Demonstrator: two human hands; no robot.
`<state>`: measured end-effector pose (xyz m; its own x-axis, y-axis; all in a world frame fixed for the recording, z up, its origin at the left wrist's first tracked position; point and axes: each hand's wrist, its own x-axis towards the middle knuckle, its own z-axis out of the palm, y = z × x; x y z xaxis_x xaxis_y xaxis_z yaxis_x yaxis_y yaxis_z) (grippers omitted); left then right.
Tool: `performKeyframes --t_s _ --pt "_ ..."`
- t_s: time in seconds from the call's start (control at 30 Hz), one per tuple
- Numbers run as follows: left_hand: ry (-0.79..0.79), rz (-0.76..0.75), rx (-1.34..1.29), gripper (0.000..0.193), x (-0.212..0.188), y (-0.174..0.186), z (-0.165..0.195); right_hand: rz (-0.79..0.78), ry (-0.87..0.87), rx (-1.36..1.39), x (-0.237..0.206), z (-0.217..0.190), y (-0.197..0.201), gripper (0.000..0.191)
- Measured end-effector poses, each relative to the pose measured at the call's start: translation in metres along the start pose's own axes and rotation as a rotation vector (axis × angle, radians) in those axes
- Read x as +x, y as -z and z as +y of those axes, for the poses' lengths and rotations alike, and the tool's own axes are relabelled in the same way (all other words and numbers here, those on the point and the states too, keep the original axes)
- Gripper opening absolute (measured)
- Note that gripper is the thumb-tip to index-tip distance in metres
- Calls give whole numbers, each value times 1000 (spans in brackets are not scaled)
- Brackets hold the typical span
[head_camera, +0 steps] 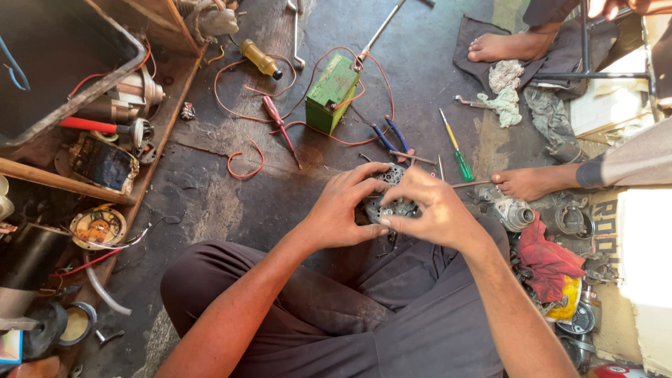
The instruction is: The person sits on the floor and uses a hammer and punch to tap a pin into an alternator. They then use a screwdriver to adjust internal components and rotate the rotor shaft to test movement.
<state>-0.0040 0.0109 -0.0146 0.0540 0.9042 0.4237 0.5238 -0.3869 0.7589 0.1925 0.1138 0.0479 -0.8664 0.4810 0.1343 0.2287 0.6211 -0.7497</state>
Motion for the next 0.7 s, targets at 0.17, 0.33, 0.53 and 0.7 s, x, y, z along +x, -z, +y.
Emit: performKeyframes --t_s 0.17,0.33,0.53,0.7 --pt "-2 3 -4 60 0 1 2 33 58 -15 0 0 -4 23" --pt "23 -15 -20 58 1 4 3 -33 -140 78 -3 -4 0 31" --pt "37 -5 -55 46 1 5 5 7 54 3 -3 -4 -1 22" --pt "22 6 -55 37 1 5 4 30 101 2 -6 -2 -4 18"
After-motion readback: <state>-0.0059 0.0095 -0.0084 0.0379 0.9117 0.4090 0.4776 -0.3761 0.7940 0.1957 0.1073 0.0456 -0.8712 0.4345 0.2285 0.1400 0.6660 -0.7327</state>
